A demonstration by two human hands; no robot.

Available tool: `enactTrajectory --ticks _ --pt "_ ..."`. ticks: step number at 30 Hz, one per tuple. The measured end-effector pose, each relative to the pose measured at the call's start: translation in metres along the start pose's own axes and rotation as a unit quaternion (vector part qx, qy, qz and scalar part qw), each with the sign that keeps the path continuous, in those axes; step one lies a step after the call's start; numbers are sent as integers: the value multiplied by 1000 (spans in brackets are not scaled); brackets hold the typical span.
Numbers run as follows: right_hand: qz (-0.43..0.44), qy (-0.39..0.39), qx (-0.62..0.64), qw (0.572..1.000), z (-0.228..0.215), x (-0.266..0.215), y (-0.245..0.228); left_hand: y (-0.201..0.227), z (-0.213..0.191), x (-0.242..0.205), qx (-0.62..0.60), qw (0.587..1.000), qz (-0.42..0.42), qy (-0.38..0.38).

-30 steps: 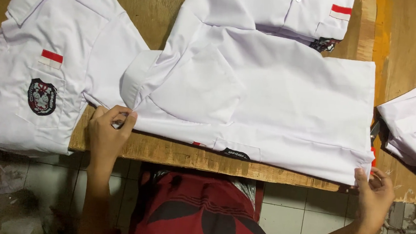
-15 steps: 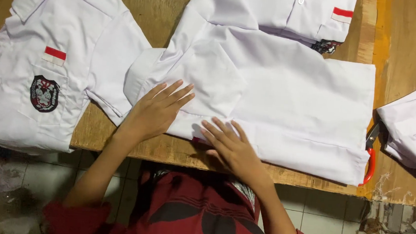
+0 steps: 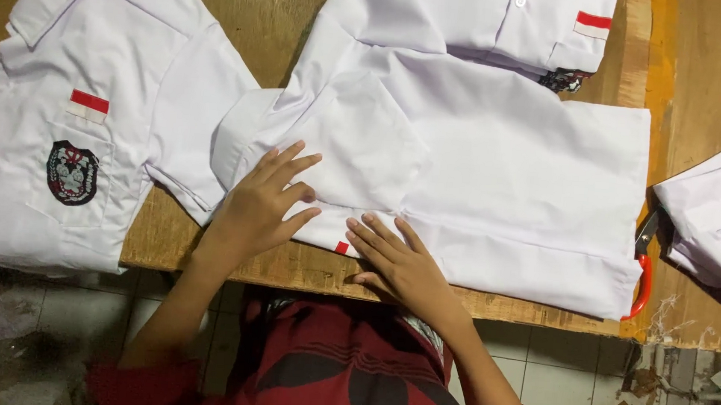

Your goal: A person carefully smooths and folds white school shirts on a wooden work table.

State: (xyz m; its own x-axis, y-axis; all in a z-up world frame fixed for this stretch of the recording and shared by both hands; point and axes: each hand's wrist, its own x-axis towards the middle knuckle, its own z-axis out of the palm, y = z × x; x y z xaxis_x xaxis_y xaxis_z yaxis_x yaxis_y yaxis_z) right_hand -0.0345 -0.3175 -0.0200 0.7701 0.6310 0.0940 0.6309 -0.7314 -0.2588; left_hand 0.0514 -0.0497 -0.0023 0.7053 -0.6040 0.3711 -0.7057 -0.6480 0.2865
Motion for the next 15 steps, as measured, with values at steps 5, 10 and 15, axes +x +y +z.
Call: enactTrajectory --ticks 5,10,15 --pt "6 11 6 1000 3 0 0 2 16 -4 32 999 -4 2" --pt "7 22 5 1000 7 -2 0 4 20 -4 62 998 -9 15" --pt "11 29 20 999 6 -2 -1 -1 26 -6 66 997 -16 25"
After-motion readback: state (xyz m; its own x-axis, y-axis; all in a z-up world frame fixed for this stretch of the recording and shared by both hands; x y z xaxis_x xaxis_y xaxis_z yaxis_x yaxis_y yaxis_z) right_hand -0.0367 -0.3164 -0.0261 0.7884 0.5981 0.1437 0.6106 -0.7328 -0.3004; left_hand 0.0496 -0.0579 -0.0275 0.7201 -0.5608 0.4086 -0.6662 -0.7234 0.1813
